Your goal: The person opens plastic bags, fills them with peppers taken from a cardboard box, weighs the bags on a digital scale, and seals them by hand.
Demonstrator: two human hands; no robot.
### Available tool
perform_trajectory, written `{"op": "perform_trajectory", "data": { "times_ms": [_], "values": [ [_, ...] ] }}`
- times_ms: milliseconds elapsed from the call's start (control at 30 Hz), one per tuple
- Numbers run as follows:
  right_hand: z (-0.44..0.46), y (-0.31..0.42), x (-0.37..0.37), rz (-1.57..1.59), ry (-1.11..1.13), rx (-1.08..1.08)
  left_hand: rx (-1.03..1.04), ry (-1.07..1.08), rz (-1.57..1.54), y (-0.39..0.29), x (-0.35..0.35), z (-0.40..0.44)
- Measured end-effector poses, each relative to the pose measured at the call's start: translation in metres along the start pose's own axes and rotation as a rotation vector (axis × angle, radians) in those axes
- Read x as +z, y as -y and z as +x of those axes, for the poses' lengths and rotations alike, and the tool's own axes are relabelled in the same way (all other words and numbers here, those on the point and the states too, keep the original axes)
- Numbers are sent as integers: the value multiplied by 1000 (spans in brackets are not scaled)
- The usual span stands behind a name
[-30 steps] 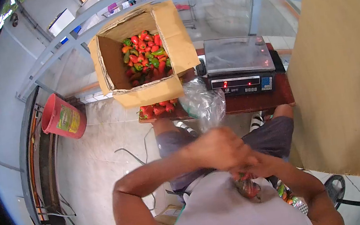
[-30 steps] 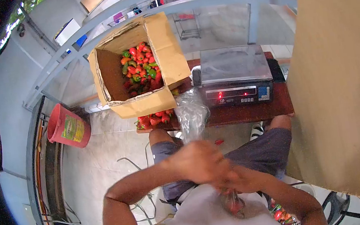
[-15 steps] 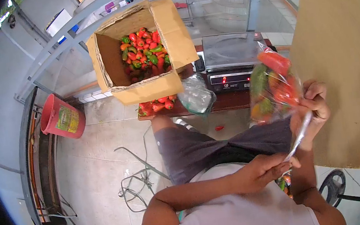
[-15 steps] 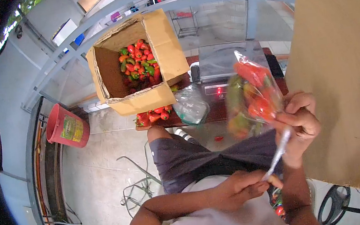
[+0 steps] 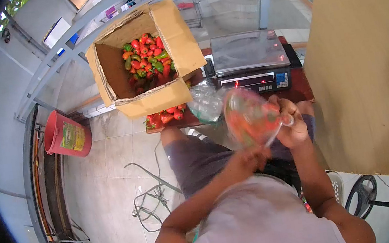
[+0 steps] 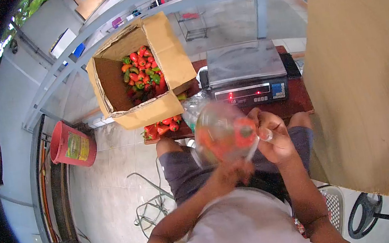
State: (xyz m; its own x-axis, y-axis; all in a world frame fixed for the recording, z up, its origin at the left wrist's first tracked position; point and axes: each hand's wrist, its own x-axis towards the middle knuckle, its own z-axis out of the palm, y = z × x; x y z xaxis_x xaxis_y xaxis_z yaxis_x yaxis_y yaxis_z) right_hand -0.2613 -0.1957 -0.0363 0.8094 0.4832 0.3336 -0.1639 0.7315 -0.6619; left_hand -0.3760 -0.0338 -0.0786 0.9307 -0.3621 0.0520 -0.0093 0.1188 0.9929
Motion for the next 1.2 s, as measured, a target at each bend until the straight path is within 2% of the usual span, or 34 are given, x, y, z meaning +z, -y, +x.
{"op": "perform_trajectory", "data": {
  "times_ms": [33, 67, 167, 200, 267, 300, 367, 400, 433, 467, 500, 567, 600, 667, 700, 733, 767, 833, 867, 967, 1000, 1100, 1200],
  "values": [
    [0, 5, 2, 88, 95, 85, 32, -54, 120, -6, -23, 8],
    [1, 6, -1, -6, 139, 136, 57, -112, 243, -12, -46, 16],
    [3, 17, -7, -634, 172, 168, 162, -239, 687, -63, -79, 27],
    [1, 9, -11, -710, 40, 29, 304, -248, 754, -72, -68, 26],
    [4, 1, -6, -573, -85, -143, 584, -266, 879, -73, -28, 17],
    [6, -1, -5, -502, -145, -228, 426, -126, 872, -69, -4, 10],
    [8, 6, -2, -313, -34, -79, -69, 29, 152, -29, 7, 7],
    [6, 11, 0, -216, 19, 1, 111, -190, 163, 40, -13, 25],
    [3, 14, 0, -119, 67, 78, 277, -154, 281, 18, -34, 30],
    [4, 14, -6, -269, 67, 180, 447, -133, 393, -4, -55, 36],
    [5, 13, -7, -406, 83, 149, 11, -233, 342, -14, -74, 40],
    [12, 9, -8, -680, 117, 76, 247, -297, 716, -71, -73, 44],
    [12, 1, -11, -762, -23, -57, 362, -298, 770, -80, -63, 41],
    [18, -2, -1, -576, -117, -185, 588, -297, 872, -80, -26, 32],
    [19, -2, 2, -482, -164, -246, 464, -291, 733, -76, -1, 27],
    [17, -1, -1, -188, -76, -161, 209, -237, 471, -63, 4, 27],
    [14, -2, -2, -104, 7, -70, -45, -181, 203, -51, 5, 25],
    [11, -2, -2, 63, 173, 105, 113, -226, 163, -52, -15, 34],
    [10, 2, 2, -64, 225, 192, 198, -247, 145, -58, -26, 40],
    [0, 4, 8, -199, 139, 381, 452, -226, 733, -74, -50, 41],
    [-3, 8, 3, -367, 136, 405, 330, -237, 870, -79, -49, 35],
    [-16, -9, -2, -791, 56, 132, 90, -270, 578, -79, -42, 26],
    [-13, -26, -13, -1265, 183, -471, -297, -257, -409, -52, -57, 34]
  ]
}}
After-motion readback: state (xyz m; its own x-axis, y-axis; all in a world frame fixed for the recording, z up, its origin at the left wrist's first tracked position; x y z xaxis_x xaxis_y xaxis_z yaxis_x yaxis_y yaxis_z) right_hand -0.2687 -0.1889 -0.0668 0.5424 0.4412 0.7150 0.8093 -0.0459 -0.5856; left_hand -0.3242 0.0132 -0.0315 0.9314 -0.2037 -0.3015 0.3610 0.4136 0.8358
